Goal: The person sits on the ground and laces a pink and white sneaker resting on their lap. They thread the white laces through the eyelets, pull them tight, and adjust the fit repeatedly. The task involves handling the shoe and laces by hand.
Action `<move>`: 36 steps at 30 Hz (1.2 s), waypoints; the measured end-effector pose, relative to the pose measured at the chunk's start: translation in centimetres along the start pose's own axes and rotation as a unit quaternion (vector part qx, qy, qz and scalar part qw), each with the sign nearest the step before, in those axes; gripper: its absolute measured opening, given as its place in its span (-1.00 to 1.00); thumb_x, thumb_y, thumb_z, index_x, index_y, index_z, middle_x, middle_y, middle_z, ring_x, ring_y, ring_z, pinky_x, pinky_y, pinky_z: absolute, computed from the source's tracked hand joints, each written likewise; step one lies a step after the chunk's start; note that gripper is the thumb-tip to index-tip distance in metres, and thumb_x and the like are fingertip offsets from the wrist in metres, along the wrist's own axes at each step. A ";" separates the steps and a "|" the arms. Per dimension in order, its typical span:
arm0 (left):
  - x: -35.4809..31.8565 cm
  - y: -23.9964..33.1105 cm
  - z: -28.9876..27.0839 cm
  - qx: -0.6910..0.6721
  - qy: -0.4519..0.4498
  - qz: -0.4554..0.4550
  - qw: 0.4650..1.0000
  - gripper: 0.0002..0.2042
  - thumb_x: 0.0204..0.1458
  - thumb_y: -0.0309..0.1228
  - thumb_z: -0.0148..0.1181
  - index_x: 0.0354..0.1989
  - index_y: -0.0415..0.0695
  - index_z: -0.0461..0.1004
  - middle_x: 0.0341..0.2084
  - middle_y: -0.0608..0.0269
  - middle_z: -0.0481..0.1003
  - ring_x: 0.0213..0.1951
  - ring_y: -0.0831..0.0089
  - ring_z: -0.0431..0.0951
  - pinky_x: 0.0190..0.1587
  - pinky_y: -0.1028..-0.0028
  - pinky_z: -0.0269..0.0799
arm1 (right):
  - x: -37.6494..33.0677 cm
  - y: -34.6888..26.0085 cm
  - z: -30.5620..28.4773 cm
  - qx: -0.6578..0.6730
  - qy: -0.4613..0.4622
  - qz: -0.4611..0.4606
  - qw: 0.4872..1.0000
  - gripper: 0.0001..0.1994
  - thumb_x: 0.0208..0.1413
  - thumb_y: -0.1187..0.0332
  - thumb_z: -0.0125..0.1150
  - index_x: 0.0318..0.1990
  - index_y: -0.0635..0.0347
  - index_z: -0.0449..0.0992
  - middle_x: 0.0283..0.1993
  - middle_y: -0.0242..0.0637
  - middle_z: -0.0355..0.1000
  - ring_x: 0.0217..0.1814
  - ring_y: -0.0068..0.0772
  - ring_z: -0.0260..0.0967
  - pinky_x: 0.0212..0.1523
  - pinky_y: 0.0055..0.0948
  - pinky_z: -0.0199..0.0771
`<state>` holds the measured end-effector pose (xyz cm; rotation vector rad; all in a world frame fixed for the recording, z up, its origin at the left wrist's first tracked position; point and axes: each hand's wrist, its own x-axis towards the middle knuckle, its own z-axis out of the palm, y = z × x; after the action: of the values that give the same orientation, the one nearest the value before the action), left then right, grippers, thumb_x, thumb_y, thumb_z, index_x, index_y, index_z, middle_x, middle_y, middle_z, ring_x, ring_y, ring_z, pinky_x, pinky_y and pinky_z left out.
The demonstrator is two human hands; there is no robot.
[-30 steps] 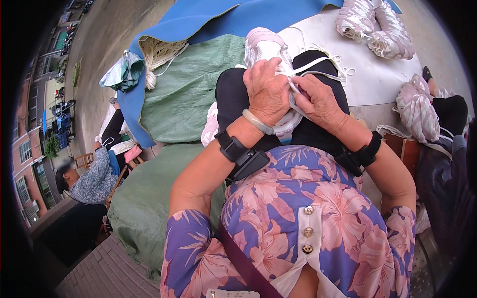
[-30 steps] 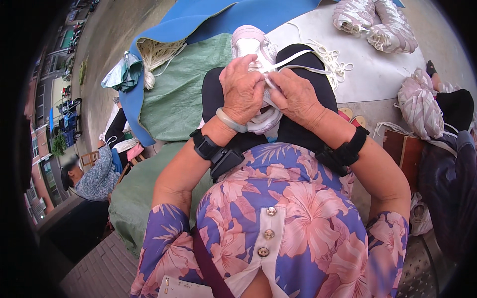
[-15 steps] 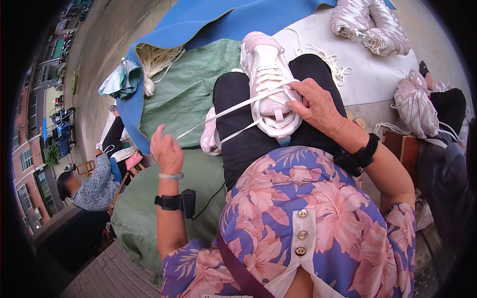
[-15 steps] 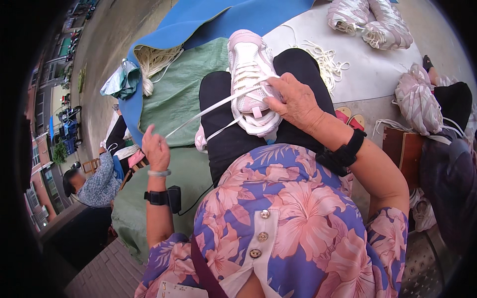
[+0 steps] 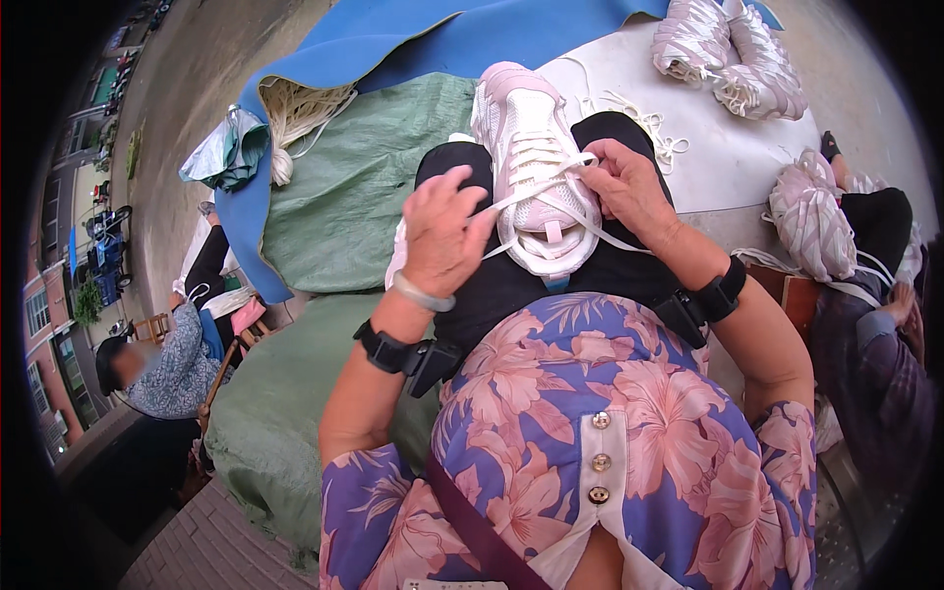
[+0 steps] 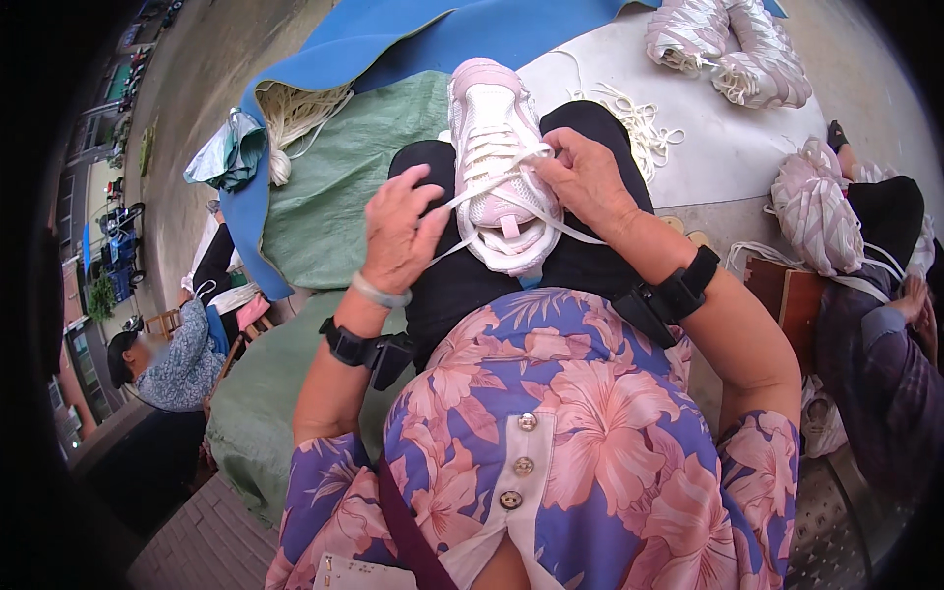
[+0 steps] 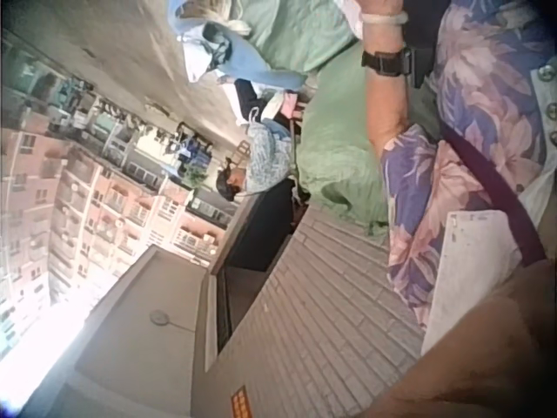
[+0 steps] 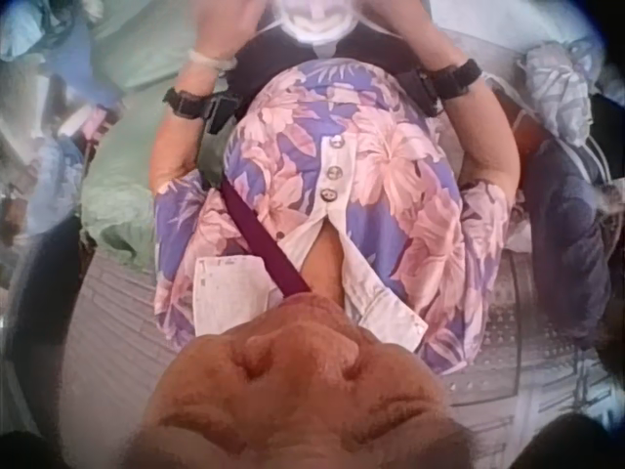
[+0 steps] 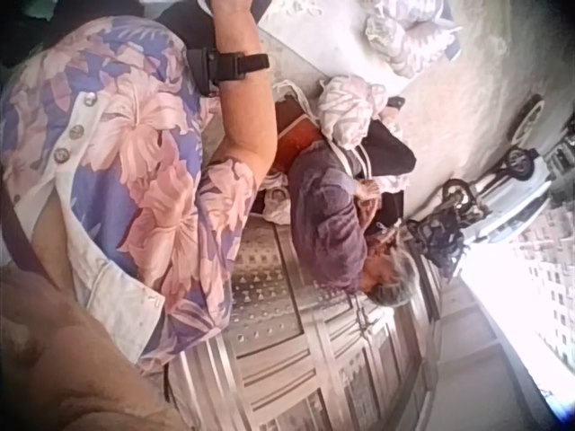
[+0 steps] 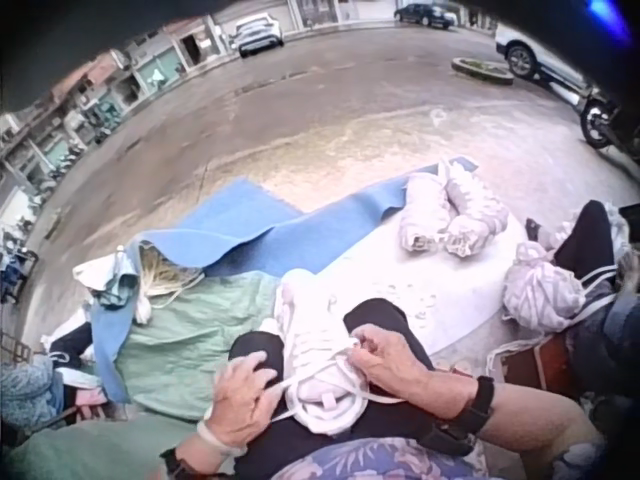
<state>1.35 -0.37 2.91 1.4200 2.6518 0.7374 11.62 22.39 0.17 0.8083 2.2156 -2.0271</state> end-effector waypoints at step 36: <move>-2.0 0.2 -6.4 0.172 -0.059 0.149 0.972 -0.86 -0.17 -0.55 0.09 -0.38 -0.11 0.37 -0.72 0.26 0.22 -0.65 0.29 0.31 -0.52 0.37 0.18 | -4.5 -0.9 -4.9 -0.475 0.032 -0.346 0.808 -0.89 -0.05 0.47 0.06 -0.34 0.07 0.32 -0.55 -0.31 0.23 -0.56 -0.23 0.32 -0.60 -0.32 0.29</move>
<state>1.05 -4.38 8.27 1.9068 2.5948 0.1967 16.69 25.42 3.38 -0.0779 3.3068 -0.6284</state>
